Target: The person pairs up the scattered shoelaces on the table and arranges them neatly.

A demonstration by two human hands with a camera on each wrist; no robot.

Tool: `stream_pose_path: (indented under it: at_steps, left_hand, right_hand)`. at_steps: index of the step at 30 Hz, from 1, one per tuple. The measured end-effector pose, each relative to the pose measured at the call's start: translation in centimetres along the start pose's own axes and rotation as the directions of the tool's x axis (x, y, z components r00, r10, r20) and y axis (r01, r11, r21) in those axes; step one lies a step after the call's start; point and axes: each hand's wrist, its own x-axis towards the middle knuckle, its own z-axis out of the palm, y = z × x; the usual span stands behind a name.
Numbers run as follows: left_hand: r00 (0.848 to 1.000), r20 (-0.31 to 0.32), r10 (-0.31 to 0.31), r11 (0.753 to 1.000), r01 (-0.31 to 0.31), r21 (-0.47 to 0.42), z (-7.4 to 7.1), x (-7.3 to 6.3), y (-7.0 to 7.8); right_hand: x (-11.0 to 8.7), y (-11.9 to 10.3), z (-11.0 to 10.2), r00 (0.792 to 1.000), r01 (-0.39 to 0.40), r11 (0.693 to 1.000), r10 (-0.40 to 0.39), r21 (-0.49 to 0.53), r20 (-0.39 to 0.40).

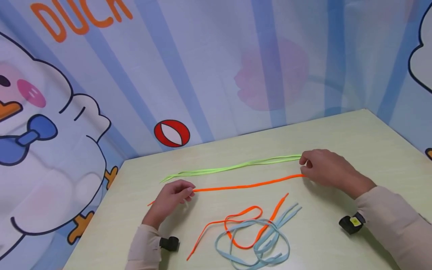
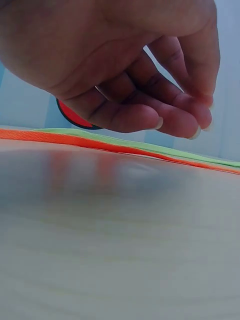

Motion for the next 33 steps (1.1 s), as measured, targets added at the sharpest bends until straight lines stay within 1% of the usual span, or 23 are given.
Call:
stream_pose_path:
  at_steps: [5,11,19,23,27,30,33]
  left_hand:
    - [0.998,0.065,0.027,0.999,-0.028,0.021,0.8,-0.2,0.6]
    - [0.989,0.140,0.055,0.996,-0.064,0.065,1.8,-0.4,1.6]
    - [0.964,0.249,0.094,0.987,-0.123,0.104,3.5,-0.6,2.8]
    - [0.951,0.299,0.084,0.985,-0.124,0.118,4.4,-0.9,3.8]
    - [0.942,0.333,0.049,0.981,-0.108,0.161,5.2,-1.3,4.5]
    - [0.934,0.354,0.052,0.973,-0.127,0.191,5.9,-1.5,5.0]
    - [0.923,0.377,0.073,0.962,-0.165,0.217,6.6,-1.5,5.4]
  right_hand:
    - [-0.2,-0.8,0.3,1.000,0.018,1.000,-0.018,0.012,-0.023]
    - [-0.5,-1.7,0.7,0.998,0.043,0.999,-0.042,0.018,-0.049]
    - [-0.7,-2.6,1.1,0.995,0.087,0.996,-0.086,0.014,-0.055]
    - [-0.8,-2.9,1.4,0.993,0.102,0.995,-0.101,0.012,-0.063]
    - [-0.8,-3.4,1.6,0.991,0.114,0.993,-0.114,0.002,-0.071]
    - [-0.9,-3.6,1.7,0.992,0.107,0.994,-0.106,0.001,-0.065]
    - [-1.0,-3.7,1.7,0.994,0.098,0.995,-0.098,0.005,-0.050]
